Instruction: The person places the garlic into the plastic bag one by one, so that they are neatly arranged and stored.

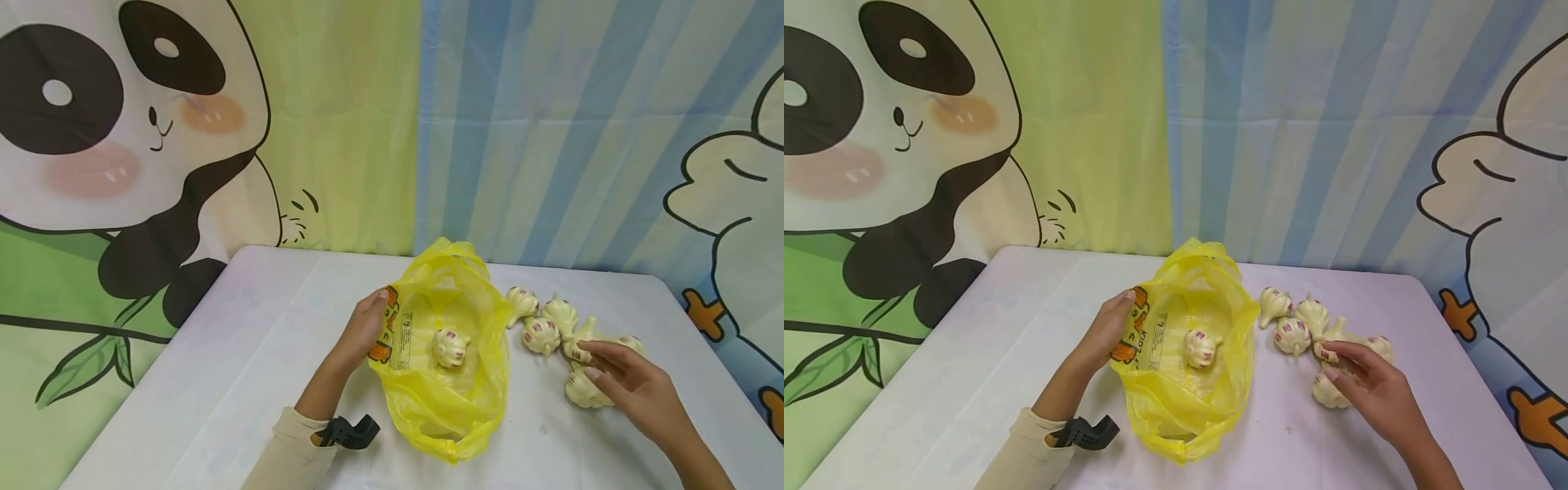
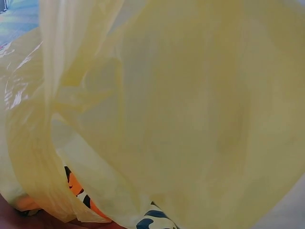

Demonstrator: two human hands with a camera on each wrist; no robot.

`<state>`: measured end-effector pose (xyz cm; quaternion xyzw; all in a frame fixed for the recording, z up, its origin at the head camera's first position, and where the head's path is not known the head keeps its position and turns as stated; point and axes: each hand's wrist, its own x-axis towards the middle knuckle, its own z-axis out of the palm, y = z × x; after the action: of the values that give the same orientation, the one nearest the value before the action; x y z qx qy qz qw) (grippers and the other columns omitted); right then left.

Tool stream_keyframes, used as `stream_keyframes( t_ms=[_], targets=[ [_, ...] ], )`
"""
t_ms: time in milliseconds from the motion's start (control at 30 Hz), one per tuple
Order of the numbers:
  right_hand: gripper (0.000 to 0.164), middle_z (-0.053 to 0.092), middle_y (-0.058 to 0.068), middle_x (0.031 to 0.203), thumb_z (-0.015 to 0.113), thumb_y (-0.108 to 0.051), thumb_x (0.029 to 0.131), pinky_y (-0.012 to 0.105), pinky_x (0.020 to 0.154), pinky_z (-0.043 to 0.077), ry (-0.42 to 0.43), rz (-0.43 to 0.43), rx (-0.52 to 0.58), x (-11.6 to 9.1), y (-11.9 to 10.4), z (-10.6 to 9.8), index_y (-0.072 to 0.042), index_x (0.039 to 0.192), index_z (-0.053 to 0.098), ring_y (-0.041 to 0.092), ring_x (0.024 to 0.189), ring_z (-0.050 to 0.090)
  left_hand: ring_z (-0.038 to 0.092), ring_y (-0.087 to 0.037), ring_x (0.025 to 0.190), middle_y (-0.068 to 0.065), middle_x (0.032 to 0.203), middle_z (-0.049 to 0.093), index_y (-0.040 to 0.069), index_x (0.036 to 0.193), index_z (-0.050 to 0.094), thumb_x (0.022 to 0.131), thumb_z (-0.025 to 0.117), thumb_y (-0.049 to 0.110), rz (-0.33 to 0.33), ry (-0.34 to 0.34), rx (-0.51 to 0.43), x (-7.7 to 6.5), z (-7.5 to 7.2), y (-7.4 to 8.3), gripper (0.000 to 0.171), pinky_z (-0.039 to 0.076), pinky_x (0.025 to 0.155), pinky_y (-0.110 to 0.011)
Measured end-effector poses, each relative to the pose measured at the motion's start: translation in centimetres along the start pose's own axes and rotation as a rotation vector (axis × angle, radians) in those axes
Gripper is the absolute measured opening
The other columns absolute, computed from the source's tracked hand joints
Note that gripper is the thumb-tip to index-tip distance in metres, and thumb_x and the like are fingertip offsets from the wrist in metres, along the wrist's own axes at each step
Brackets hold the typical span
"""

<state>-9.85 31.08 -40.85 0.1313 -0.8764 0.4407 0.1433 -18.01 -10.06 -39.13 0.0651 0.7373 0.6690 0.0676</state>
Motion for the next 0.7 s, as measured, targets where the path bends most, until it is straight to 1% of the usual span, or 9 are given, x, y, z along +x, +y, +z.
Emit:
stream_keyframes(
  t_ms=[67,133,233,367,467,567,700],
  targets=[
    [0.039,0.058,-0.004,0.121,0.068,0.001,0.090,0.010,0.086,0.042,0.017,0.012,-0.022,-0.2,0.3,-0.2,-0.002,0.127,0.058,-0.006,0.114,0.051,0.050,-0.022,0.075,-0.027,0.098,0.052,0.012,0.140,0.051,0.107,0.028,0.039,-0.001,0.001,0.000,-0.1,0.0,0.1,0.048,0.042,0.080,-0.037],
    [0.039,0.057,-0.004,0.121,0.069,0.001,0.089,0.010,0.086,0.042,0.034,0.022,-0.021,-0.4,0.6,-0.4,-0.002,0.127,0.058,-0.007,0.115,0.050,0.050,-0.022,0.074,-0.027,0.097,0.052,0.012,0.140,0.051,0.107,0.028,0.039,-0.002,0.002,0.001,-0.1,0.0,0.2,0.048,0.042,0.078,-0.036],
    [0.039,0.057,-0.003,0.122,0.068,0.002,0.090,0.010,0.087,0.041,0.038,0.034,-0.004,-0.5,0.9,-0.7,0.000,0.127,0.057,-0.008,0.116,0.049,0.051,-0.022,0.075,-0.025,0.097,0.053,0.011,0.140,0.051,0.107,0.028,0.039,-0.002,0.004,0.003,-0.2,0.0,0.2,0.049,0.042,0.079,-0.036],
    [0.038,0.058,-0.002,0.122,0.068,-0.005,0.092,0.010,0.086,0.042,-0.008,0.075,0.001,-0.5,1.2,-0.6,0.001,0.128,0.056,-0.008,0.114,0.049,0.050,-0.022,0.074,-0.021,0.092,0.053,0.010,0.137,0.053,0.107,0.027,0.039,-0.008,0.008,0.009,-0.2,-0.1,0.1,0.049,0.043,0.077,-0.036],
    [0.039,0.059,0.002,0.123,0.068,-0.010,0.093,0.009,0.084,0.043,-0.050,0.098,0.001,-0.5,1.4,-0.5,0.000,0.129,0.055,-0.009,0.113,0.050,0.050,-0.022,0.071,-0.020,0.090,0.053,0.010,0.136,0.054,0.107,0.027,0.040,-0.011,0.005,0.005,-0.1,-0.1,0.0,0.049,0.043,0.074,-0.035],
    [0.041,0.059,0.007,0.124,0.068,-0.011,0.093,0.009,0.084,0.043,-0.084,0.097,0.003,-0.6,1.6,-0.4,-0.001,0.130,0.055,-0.009,0.114,0.049,0.050,-0.021,0.069,-0.019,0.087,0.052,0.009,0.135,0.055,0.107,0.027,0.040,-0.009,0.000,0.003,-0.1,-0.1,0.0,0.050,0.044,0.071,-0.035],
    [0.043,0.059,0.006,0.126,0.070,-0.008,0.091,0.007,0.086,0.041,-0.127,0.078,0.021,-0.7,2.0,0.0,-0.002,0.131,0.055,-0.009,0.115,0.048,0.050,-0.021,0.069,-0.019,0.087,0.052,0.009,0.135,0.054,0.108,0.027,0.039,-0.007,0.001,0.005,-0.1,0.0,0.2,0.049,0.044,0.072,-0.035]
  ],
)
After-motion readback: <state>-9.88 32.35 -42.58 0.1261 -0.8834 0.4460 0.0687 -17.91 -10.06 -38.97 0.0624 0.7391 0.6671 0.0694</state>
